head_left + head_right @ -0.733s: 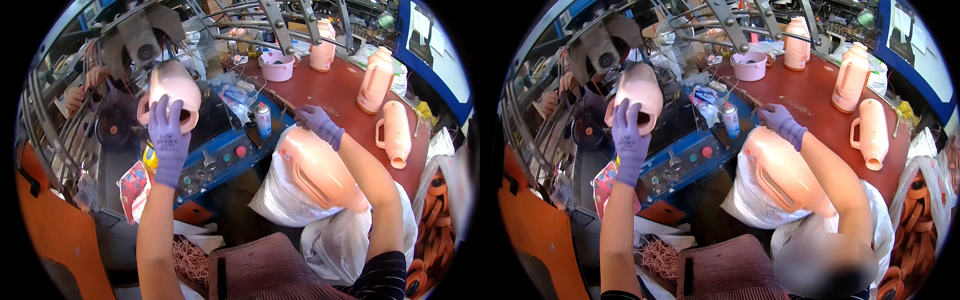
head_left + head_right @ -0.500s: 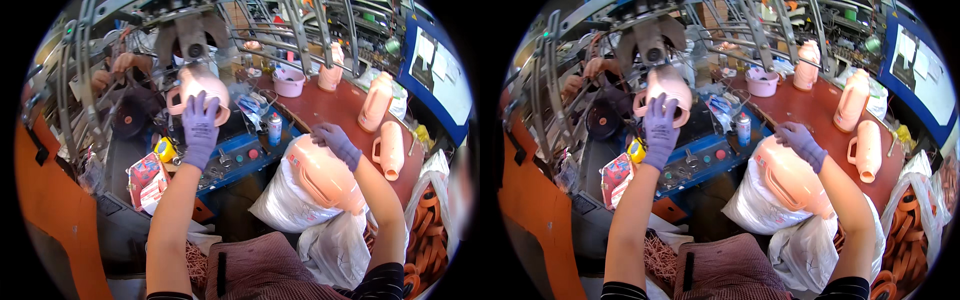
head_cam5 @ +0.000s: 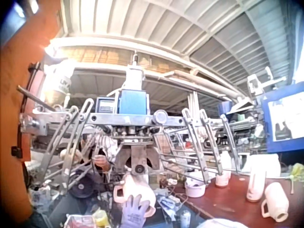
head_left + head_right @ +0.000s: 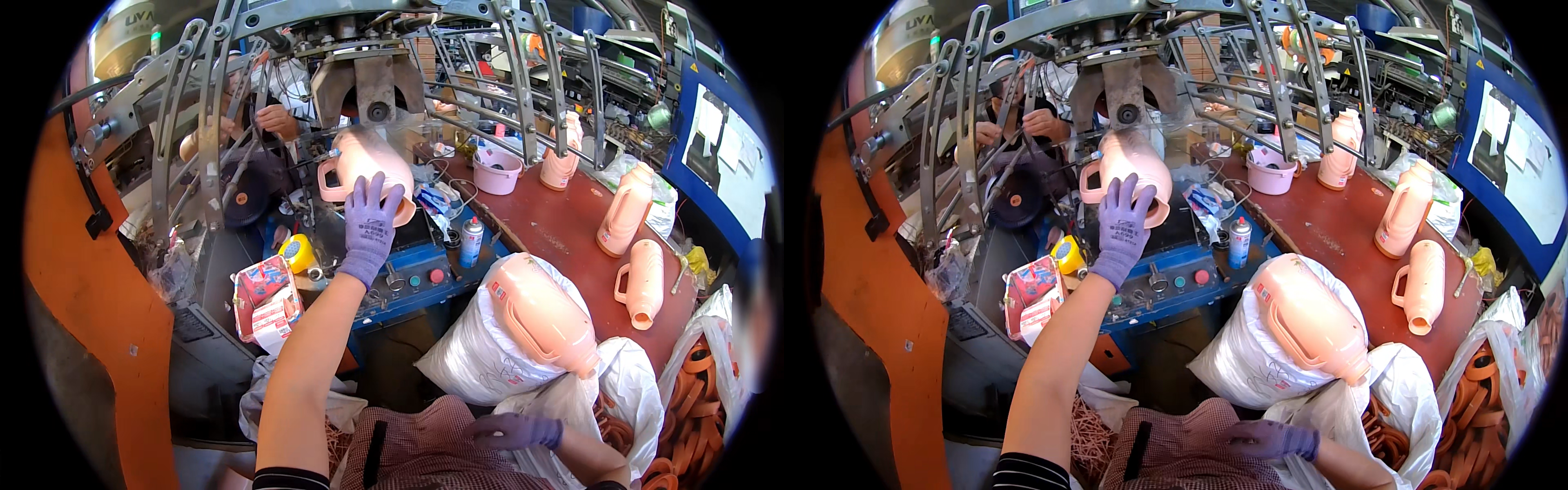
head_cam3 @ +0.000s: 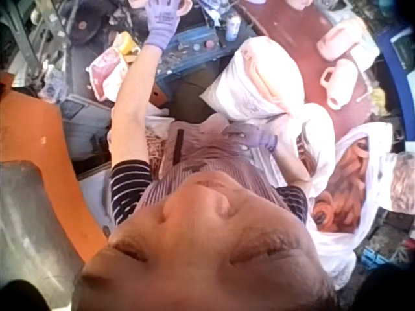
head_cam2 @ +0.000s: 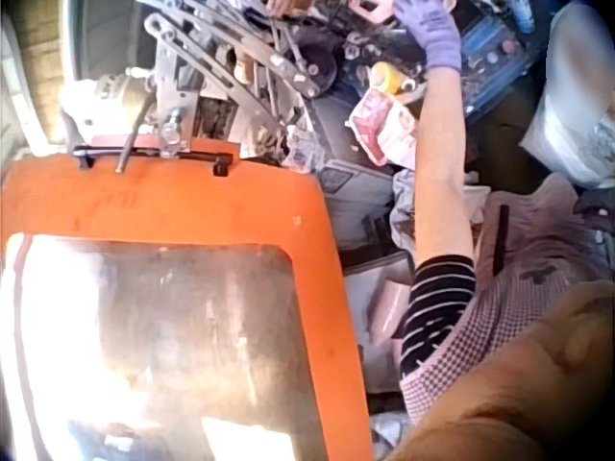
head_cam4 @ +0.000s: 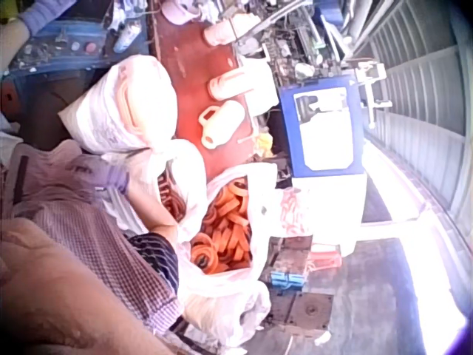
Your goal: The person retrieves pink plastic pitcher bodies from a bag, attaches orange handles, and places the assembled units on a nearby table. The person also uses a yellow utility knife to trim excess plastic from the pitcher openings.
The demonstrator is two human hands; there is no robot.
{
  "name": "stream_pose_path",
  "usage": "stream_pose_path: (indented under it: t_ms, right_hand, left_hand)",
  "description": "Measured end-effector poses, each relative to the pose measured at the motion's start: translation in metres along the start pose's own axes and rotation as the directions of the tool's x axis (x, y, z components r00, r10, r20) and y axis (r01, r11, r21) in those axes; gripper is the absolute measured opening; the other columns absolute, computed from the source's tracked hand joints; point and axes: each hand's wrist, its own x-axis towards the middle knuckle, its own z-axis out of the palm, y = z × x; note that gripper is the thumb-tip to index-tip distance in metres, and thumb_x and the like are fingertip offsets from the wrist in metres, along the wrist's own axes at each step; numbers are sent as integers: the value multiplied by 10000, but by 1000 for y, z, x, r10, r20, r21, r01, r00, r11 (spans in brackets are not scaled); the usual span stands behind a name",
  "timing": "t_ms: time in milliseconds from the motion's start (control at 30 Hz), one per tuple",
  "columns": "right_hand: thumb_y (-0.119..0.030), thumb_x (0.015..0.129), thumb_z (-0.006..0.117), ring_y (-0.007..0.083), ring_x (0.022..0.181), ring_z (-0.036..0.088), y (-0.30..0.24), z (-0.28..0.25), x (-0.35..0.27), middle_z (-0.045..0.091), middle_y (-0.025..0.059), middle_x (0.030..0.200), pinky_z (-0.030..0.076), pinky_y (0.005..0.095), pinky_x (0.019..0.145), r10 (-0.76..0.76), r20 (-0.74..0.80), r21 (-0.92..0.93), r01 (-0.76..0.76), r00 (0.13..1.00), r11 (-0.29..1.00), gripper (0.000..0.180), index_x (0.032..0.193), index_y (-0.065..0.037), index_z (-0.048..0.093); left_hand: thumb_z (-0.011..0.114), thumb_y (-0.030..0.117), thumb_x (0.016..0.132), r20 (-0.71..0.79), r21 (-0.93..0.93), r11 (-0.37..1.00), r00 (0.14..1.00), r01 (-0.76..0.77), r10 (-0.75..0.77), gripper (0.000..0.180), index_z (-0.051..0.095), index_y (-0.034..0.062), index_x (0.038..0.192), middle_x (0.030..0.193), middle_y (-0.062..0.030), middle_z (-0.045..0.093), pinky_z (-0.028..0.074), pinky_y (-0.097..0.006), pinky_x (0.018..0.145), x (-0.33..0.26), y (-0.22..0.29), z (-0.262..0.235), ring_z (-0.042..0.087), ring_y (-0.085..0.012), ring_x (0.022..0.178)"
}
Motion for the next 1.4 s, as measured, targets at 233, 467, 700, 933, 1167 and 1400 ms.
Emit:
stream_pose_path:
  t_ms: [233,467,700,933,1167,1400]
  right_hand:
    - [-235,981,606,194,1063,659,-13,-79,1,700,115,1151,494,327,981,36,-452,-43,-62,891,997,334,1251,-44,654]
    - [-137,930,606,143,814,651,44,-336,50,706,82,920,536,287,743,44,-860,61,18,508,998,247,1136,-19,675]
    - [-277,936,657,204,863,701,82,-507,149,714,89,971,570,346,757,351,-896,432,351,271,831,296,1148,-70,668]
    - [-312,944,631,279,911,690,152,-653,179,704,111,977,569,401,770,-38,-936,292,832,350,472,269,1071,-76,657]
    - [-452,973,583,293,1088,653,69,-650,196,644,126,1235,526,442,971,69,-770,621,722,634,306,453,1284,-124,578]
    - [-377,930,655,255,1053,653,87,-669,201,635,153,1195,536,384,902,-441,-751,362,865,491,346,502,1280,-38,532]
  left_hand:
    - [706,53,714,17,32,999,1000,12,-13,562,569,236,1227,1371,-104,472,425,-489,984,-3,-9,2,458,-405,1263]
    - [735,114,722,-82,-41,999,996,-24,20,472,606,175,1172,1320,-138,526,441,-519,973,5,4,4,502,-421,1221]
    - [791,65,681,107,-62,996,992,-59,66,761,473,68,1373,1430,-200,459,373,-607,1072,5,18,-44,437,-488,1309]
    - [625,-54,852,789,-613,10,613,790,-50,305,660,-20,1153,1211,-106,663,492,-330,965,62,156,100,640,-226,1106]
    - [460,293,1012,839,-418,-750,535,513,-102,412,457,61,1352,1367,-122,484,388,-447,1136,115,150,305,459,-322,1305]
    - [457,298,1017,834,-498,-671,516,549,-197,410,456,70,1358,1371,-115,484,384,-441,1133,111,147,306,456,-308,1306]
